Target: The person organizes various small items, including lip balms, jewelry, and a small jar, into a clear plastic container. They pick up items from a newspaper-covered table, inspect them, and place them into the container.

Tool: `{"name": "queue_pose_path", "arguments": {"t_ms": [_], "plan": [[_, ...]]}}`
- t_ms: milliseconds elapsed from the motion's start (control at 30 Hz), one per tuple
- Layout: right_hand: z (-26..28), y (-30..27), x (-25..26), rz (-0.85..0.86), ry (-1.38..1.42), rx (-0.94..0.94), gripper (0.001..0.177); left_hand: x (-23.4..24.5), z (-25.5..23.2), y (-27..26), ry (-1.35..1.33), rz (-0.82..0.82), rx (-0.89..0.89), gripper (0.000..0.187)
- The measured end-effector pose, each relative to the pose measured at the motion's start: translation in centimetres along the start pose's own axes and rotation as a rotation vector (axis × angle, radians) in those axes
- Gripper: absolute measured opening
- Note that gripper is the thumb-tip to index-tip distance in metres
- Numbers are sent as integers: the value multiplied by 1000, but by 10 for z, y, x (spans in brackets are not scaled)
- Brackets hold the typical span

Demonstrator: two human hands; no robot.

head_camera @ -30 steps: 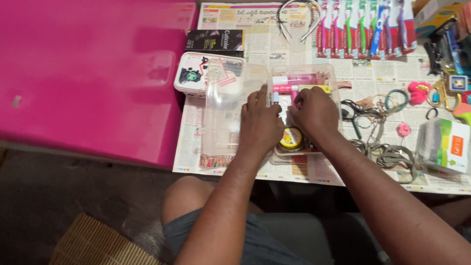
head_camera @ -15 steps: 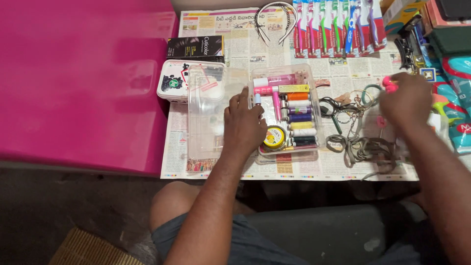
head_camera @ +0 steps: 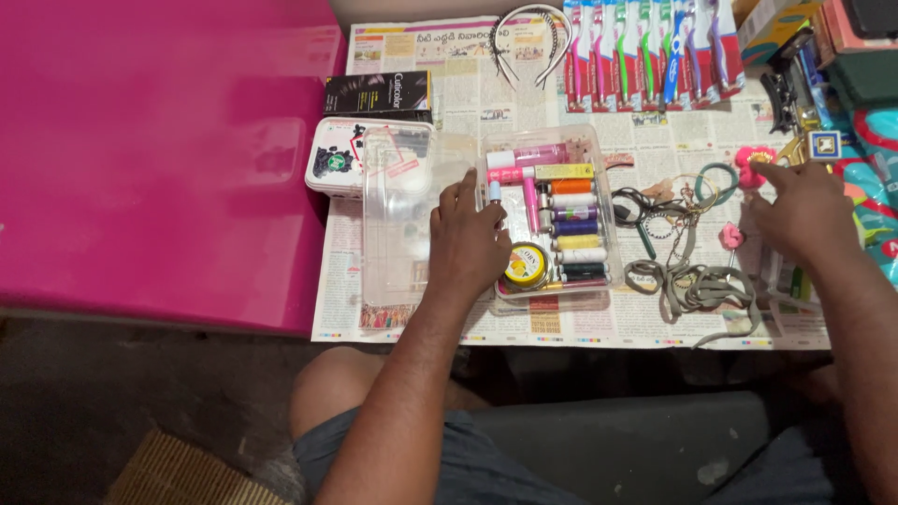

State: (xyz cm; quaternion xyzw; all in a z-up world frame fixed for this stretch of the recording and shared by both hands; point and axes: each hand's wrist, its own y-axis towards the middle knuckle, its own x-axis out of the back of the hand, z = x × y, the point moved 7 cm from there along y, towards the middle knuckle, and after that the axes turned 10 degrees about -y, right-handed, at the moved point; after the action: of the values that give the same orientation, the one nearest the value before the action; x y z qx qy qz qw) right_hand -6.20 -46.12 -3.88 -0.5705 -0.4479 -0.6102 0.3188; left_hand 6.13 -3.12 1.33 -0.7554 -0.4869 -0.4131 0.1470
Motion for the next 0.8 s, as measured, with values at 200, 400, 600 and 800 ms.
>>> {"name": "queue_pose_path", "arguments": {"t_ms": [200,400,600,800], "plan": [[31,-8,33,-155,81,20,33,0,-1,0,-5,-17,-13,23],[101,-3,30,-1,313,119,35,0,1,-1,-26,-30,-26,22],[110,-9,40,-146,342,63,27,-2,2,0,-3,-42,-17,24],[146,-22,99,-389,457,183,8,-2,3,0,-11,-54,-24,26]]}}
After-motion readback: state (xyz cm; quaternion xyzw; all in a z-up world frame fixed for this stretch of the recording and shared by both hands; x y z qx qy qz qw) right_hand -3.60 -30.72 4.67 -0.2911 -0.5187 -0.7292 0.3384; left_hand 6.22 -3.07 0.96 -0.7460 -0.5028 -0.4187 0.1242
